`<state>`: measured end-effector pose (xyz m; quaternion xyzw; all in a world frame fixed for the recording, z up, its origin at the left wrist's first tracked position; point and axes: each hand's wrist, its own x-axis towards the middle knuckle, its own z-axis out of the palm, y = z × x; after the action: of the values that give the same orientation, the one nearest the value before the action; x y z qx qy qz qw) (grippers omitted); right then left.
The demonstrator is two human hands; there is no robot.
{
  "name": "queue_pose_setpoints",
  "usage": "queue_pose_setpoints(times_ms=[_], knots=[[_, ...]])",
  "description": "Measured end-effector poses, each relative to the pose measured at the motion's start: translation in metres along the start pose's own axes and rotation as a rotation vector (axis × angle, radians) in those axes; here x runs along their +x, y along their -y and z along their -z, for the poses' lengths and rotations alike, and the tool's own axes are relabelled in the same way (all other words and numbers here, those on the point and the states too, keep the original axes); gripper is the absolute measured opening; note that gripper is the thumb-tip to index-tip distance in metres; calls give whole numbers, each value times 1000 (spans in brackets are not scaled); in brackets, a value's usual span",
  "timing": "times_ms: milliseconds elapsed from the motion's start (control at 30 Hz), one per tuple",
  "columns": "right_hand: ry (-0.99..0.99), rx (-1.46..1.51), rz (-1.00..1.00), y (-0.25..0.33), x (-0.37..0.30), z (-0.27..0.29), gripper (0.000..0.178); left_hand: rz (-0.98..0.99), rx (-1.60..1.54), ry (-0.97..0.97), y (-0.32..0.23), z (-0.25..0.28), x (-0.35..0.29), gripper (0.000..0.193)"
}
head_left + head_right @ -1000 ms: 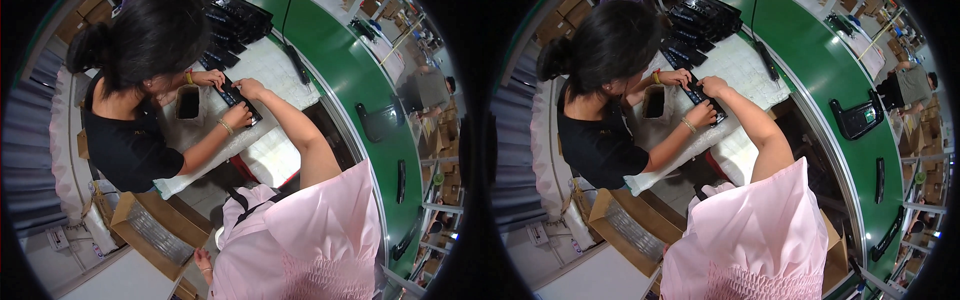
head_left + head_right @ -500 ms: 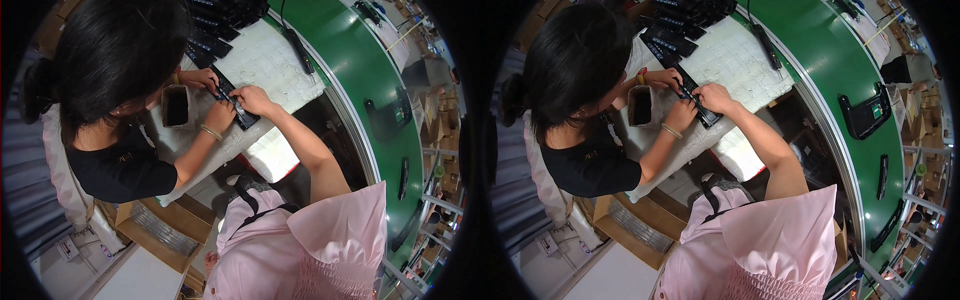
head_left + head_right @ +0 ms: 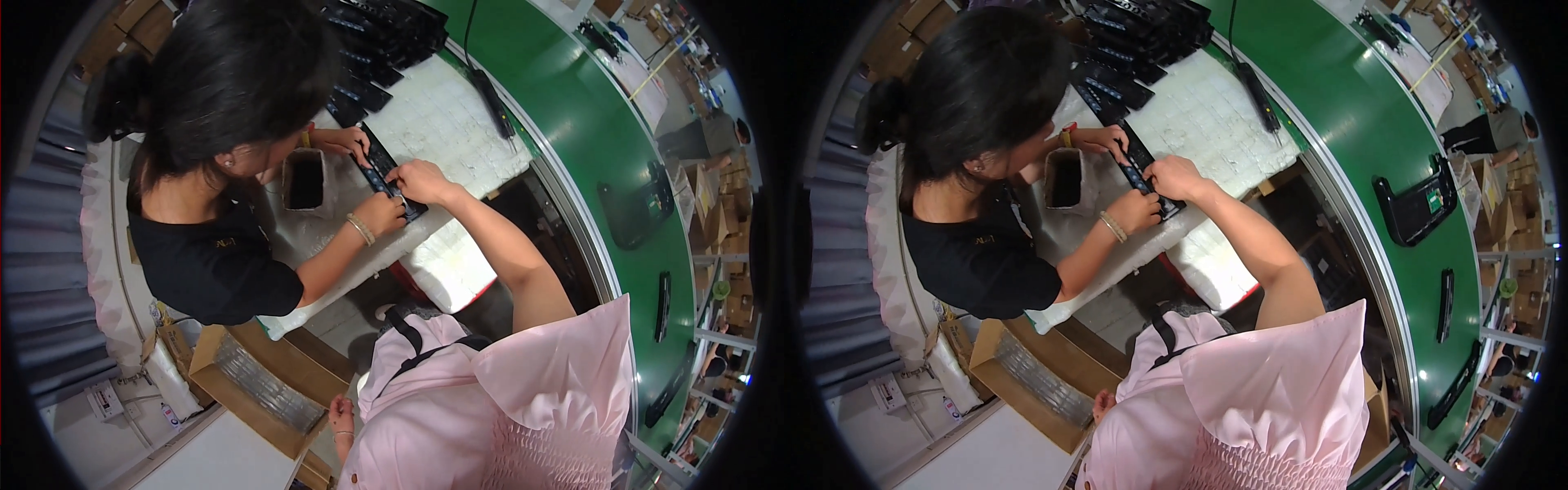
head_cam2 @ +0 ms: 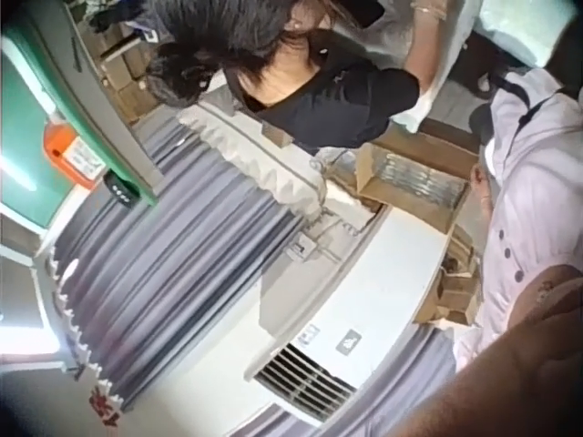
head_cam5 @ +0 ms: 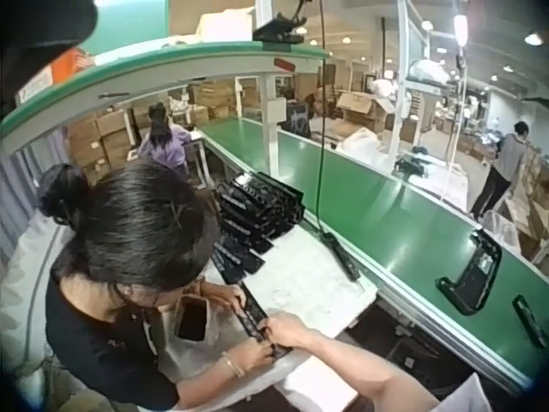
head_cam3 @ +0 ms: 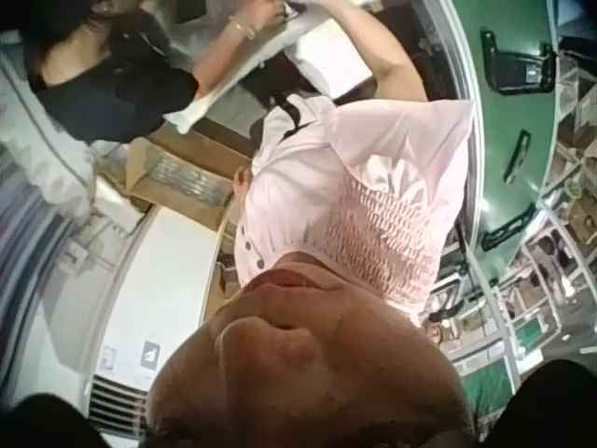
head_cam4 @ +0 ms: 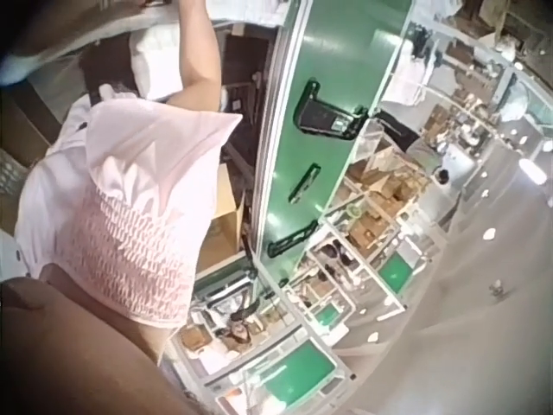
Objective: Assemble circuit boards into plastic housings and secure them using an electric screwdriver.
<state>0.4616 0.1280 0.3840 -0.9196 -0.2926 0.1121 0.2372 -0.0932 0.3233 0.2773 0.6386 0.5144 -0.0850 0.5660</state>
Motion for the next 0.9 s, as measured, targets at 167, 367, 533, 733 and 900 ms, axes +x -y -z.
queue_pose_setpoints(times_ms=[167, 367, 533, 733, 900], knots=[[-243, 183, -169, 37, -11, 23, 28, 202, -117, -58, 94, 12, -22, 37], [-111, -381, 362, 127, -50, 36, 10, 245, -237, -262, 153, -14, -59, 37], [152, -218, 1156, 239, -129, -19, 10, 74, -337, -464, 200, -74, -121, 37], [847, -397, 1604, 247, -272, -83, 14, 138, -567, -852, 186, -235, -232, 42], [1042, -172, 2041, 220, -358, -124, 12, 519, -550, -1204, 158, -346, -303, 45]])
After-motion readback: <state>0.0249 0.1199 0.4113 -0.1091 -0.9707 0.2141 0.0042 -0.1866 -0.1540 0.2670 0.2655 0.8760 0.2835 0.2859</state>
